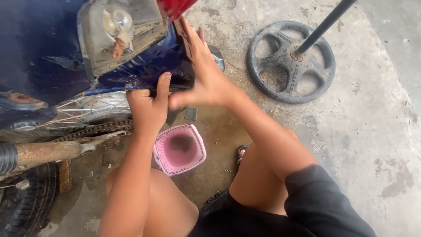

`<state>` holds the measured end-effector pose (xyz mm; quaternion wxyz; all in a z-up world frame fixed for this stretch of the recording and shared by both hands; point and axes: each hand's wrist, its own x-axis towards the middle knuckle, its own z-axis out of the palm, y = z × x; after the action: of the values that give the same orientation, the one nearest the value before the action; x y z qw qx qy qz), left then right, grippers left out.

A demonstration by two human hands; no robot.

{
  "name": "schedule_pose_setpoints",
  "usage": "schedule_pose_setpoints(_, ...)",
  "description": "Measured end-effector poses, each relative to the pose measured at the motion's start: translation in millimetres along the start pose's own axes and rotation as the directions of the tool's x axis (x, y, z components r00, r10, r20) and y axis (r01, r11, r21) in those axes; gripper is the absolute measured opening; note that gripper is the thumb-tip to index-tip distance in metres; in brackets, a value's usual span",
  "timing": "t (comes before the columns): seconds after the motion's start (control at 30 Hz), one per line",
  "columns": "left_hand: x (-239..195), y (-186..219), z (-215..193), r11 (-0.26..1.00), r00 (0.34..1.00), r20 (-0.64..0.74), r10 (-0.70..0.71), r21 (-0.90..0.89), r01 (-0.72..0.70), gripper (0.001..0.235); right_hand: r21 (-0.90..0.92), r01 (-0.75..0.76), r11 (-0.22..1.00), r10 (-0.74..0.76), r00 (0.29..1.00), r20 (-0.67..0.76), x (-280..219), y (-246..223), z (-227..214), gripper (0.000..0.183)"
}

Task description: Sanding a motorcycle panel with sandpaper and water to smooth the surface.

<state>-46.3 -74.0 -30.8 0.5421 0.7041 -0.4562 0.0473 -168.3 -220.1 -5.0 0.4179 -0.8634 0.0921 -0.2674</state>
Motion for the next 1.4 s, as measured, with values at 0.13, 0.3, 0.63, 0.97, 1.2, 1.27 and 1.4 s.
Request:
schedule_pose_setpoints(0.13, 3, 3, -1, 0.999, 0.998, -0.028, 0.049, -0.009, -0.049, 0.032, -0.056, 0.019, 0.998, -0.017, 0.999, 0.040, -7, -5, 2, 0.152)
schedule_pose_setpoints(0.3, -2, -3, 0, 1.000, 1.000, 0.003, -0.004, -0.025, 0.004, 0.043, -0.026, 0.030, 0.999, -0.031, 0.999, -0.021, -2, 1, 3, 0.143)
schedule_pose_setpoints(0.63, 2, 2, -4, 0.999, 1.000, 0.013, 0.016, -0.029, -0.016, 0.036, -0.062, 0.093, 0.994, -0.095, 0.995, -0.040, -4, -1, 8, 0.142)
schedule_pose_setpoints(0.97, 0, 1, -3, 0.998, 0.998, 0.019, -0.059, -0.034, 0.059, 0.050, -0.057, 0.088, 0.995, -0.090, 0.995, -0.038, -11, -4, 9, 0.141)
schedule_pose_setpoints(1.2, 3, 5, -3, 0.998, 1.000, 0.009, 0.013, -0.065, -0.012, 0.035, 0.028, -0.073, 0.997, 0.073, 0.997, -0.022, 9, 3, 3, 0.134)
schedule_pose_setpoints(1.27, 1, 4, -2, 0.999, 1.000, 0.005, 0.019, -0.042, -0.019, 0.037, -0.017, 0.025, 1.000, -0.026, 0.998, -0.052, -11, -11, 8, 0.137)
schedule_pose_setpoints(1.4, 1, 1, 1, 0.999, 1.000, -0.004, 0.009, -0.046, -0.009, 0.034, -0.033, -0.059, 0.998, 0.058, 0.998, -0.030, 6, 9, 6, 0.134)
